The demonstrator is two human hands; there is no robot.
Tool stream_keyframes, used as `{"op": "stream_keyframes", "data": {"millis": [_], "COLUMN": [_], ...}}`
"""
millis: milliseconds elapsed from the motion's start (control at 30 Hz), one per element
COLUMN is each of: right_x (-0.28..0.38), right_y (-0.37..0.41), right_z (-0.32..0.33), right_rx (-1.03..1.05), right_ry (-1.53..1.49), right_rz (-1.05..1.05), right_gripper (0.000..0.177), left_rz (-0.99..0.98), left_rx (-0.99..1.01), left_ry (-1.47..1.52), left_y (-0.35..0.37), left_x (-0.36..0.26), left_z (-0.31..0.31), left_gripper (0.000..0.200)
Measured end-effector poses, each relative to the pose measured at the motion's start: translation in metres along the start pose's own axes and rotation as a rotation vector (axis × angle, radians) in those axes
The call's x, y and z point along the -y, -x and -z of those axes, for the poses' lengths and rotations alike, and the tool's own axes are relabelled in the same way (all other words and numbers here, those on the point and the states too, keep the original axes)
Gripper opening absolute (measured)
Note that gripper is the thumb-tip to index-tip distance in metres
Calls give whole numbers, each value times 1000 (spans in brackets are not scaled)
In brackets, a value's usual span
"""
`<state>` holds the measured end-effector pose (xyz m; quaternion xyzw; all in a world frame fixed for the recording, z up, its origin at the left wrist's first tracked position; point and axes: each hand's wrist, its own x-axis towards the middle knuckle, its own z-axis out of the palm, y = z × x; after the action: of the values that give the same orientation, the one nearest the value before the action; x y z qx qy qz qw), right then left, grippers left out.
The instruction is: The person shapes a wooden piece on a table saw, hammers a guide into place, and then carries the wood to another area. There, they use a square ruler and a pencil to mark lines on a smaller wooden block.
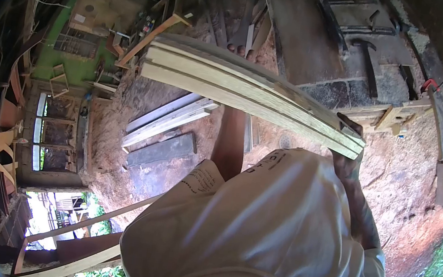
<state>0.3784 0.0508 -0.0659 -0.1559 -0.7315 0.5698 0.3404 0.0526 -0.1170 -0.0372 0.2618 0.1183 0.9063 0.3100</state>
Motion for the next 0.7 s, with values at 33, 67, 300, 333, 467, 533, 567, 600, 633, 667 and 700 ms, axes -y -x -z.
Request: {"op": "stream_keyframes", "data": {"millis": [33,67,300,333,467,533,567,600,633,667,700], "right_x": [-7,-11,-80,-89,-89,-96,-97,-99,-102,-106,-107], "right_y": [3,7,24,27,34,38,39,40,38,36,33], "right_z": [-1,1,12,17,24,28,32,35,39,42,43], "right_rx": [-7,-9,-92,-60,-63,-14,6,18,48,72,90], "right_ry": [6,-5,-90,-24,-14,100,159,118,84,49,14], "right_rz": [10,-33,-15,42,49,62,66,7,-26,-63,-105], "right_gripper": [50,50,51,52,58,57,56,50,48,48,49], "left_rz": [9,17,-143,-148,-189,-154,-132,-193,-195,-190,-176], "left_rx": [-53,-109,355,399,353,278,241,233,155,78,4], "left_ry": [-61,-121,-622,-619,-657,-596,-561,-619,-648,-675,-701], "left_y": [-4,-6,-21,-22,-8,-3,-2,-2,5,15,25], "left_x": [-15,-32,-37,-33,-11,-6,-4,-3,-4,-6,-9], "left_z": [4,19,-39,-30,-45,-49,-46,-30,-21,-15,-7], "left_gripper": [36,38,87,82,71,70,70,65,62,59,56]}}
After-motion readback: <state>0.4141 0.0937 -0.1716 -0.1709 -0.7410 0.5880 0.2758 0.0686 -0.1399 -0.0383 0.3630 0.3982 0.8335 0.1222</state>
